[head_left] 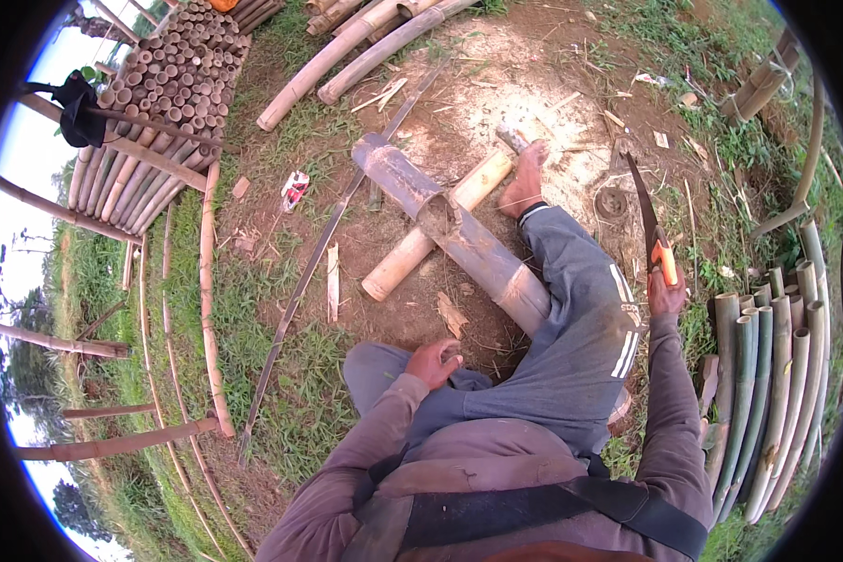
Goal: The person uses a hand saw to cut a long bamboo pole into shorter sections. They repeatedly position the bamboo, saw through it, and separate the cut pieces, stacking them nearby.
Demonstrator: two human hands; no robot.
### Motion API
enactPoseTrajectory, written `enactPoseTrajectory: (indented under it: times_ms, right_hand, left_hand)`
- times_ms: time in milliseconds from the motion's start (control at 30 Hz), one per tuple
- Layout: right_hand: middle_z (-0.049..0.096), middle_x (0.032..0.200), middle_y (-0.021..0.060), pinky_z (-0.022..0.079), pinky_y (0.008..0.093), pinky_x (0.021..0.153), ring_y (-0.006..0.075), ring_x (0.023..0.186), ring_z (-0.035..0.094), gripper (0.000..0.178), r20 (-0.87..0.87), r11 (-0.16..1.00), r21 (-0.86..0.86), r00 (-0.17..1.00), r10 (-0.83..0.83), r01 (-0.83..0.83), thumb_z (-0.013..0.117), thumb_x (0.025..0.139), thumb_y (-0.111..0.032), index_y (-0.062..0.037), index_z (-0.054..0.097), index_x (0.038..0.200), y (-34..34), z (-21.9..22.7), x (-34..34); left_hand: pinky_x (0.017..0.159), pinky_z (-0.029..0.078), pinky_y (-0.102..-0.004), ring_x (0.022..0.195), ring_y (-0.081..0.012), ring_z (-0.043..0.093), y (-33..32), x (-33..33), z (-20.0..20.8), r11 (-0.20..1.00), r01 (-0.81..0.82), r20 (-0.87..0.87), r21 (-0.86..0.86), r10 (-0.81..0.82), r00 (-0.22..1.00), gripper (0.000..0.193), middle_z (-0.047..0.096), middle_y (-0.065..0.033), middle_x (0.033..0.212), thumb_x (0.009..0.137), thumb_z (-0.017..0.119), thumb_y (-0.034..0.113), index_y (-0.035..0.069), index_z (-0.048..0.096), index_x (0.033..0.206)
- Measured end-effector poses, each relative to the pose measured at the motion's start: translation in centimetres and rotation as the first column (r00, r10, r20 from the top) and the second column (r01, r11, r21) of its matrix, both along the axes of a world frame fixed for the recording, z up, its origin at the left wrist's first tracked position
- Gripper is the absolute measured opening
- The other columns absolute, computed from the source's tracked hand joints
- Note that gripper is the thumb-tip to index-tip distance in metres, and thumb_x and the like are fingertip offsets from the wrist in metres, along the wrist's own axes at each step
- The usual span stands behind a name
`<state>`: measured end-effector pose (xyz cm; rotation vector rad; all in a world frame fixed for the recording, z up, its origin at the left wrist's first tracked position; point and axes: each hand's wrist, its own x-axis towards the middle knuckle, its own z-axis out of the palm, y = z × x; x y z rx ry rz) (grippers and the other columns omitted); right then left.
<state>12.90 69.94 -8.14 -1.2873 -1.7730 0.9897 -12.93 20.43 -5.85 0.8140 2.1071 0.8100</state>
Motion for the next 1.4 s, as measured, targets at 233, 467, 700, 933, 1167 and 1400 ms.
enactPoseTrajectory:
  times_ms: [233, 467, 700, 933, 1167, 1400]
  right_hand:
    - [0.069, 0.085, 0.0197, 0.055, 0.0474, 0.068, 0.0431, 0.078, 0.070, 0.028, 0.352, 0.652, 0.453, 0.794, 0.495, -0.607, 0.076, 0.092, -0.015, -0.0051, 0.064, 0.115, -3.8, 17.2, -17.1]
    - [0.075, 0.102, 0.0147, 0.059, 0.0521, 0.076, 0.0393, 0.087, 0.074, 0.047, 0.732, 0.199, 0.382, 0.427, 0.530, -0.903, 0.074, 0.087, -0.023, -0.0169, 0.059, 0.131, -9.5, 16.3, -50.6]
    - [0.076, 0.107, 0.0139, 0.060, 0.0498, 0.084, 0.0362, 0.099, 0.075, 0.027, 0.846, -0.078, 0.367, 0.298, 0.442, -0.927, 0.066, 0.096, -0.021, -0.0167, 0.064, 0.123, -18.6, 13.9, -72.0]
    - [0.077, 0.105, 0.0163, 0.059, 0.0502, 0.085, 0.0396, 0.099, 0.075, 0.025, 0.922, 0.069, 0.268, 0.276, 0.272, -0.961, 0.064, 0.096, -0.011, -0.0171, 0.068, 0.119, -18.3, 16.4, -74.6]
    - [0.073, 0.109, 0.0120, 0.058, 0.0475, 0.086, 0.0340, 0.098, 0.074, 0.028, 0.953, -0.256, 0.267, 0.215, 0.215, -0.929, 0.064, 0.089, -0.003, -0.0134, 0.066, 0.115, -10.9, 20.0, -59.8]
    - [0.073, 0.098, 0.0117, 0.058, 0.0478, 0.072, 0.0369, 0.084, 0.073, 0.034, 0.842, -0.008, 0.310, 0.270, 0.467, -0.951, 0.069, 0.086, -0.010, -0.0160, 0.068, 0.119, -11.5, 22.5, -48.4]
  left_hand:
    - [0.080, 0.059, -0.0381, 0.084, -0.0251, 0.075, 2.3, -6.0, -6.5, 0.966, -0.226, 0.003, 0.127, 0.228, 0.974, 0.046, 0.079, -0.0135, 0.105, 0.094, 0.077, 0.033, 0.006, 0.070, 0.131]
    - [0.077, 0.058, -0.0400, 0.083, -0.0270, 0.074, 4.7, -9.5, -6.6, 0.957, -0.214, 0.005, 0.194, 0.217, 0.976, 0.053, 0.076, -0.0120, 0.095, 0.090, 0.080, 0.044, 0.008, 0.072, 0.128]
    - [0.077, 0.056, -0.0458, 0.084, -0.0315, 0.070, 5.1, -12.0, -2.8, 0.956, -0.258, 0.210, 0.142, 0.225, 0.951, 0.061, 0.070, -0.0096, 0.089, 0.093, 0.074, 0.054, 0.009, 0.067, 0.133]
    - [0.078, 0.057, -0.0465, 0.084, -0.0324, 0.071, 4.3, -12.1, -4.2, 0.929, -0.326, 0.205, 0.174, 0.290, 0.935, 0.059, 0.071, -0.0103, 0.090, 0.092, 0.075, 0.052, 0.011, 0.066, 0.133]
    - [0.080, 0.058, -0.0468, 0.087, -0.0320, 0.072, 4.0, -12.0, -4.6, 0.938, -0.307, 0.156, 0.158, 0.283, 0.946, 0.056, 0.073, -0.0111, 0.094, 0.092, 0.075, 0.050, 0.012, 0.068, 0.132]
    - [0.076, 0.057, -0.0449, 0.082, -0.0304, 0.071, 4.0, -11.5, -4.2, 0.930, -0.317, 0.130, 0.187, 0.296, 0.946, 0.052, 0.073, -0.0115, 0.088, 0.093, 0.075, 0.048, 0.012, 0.071, 0.130]
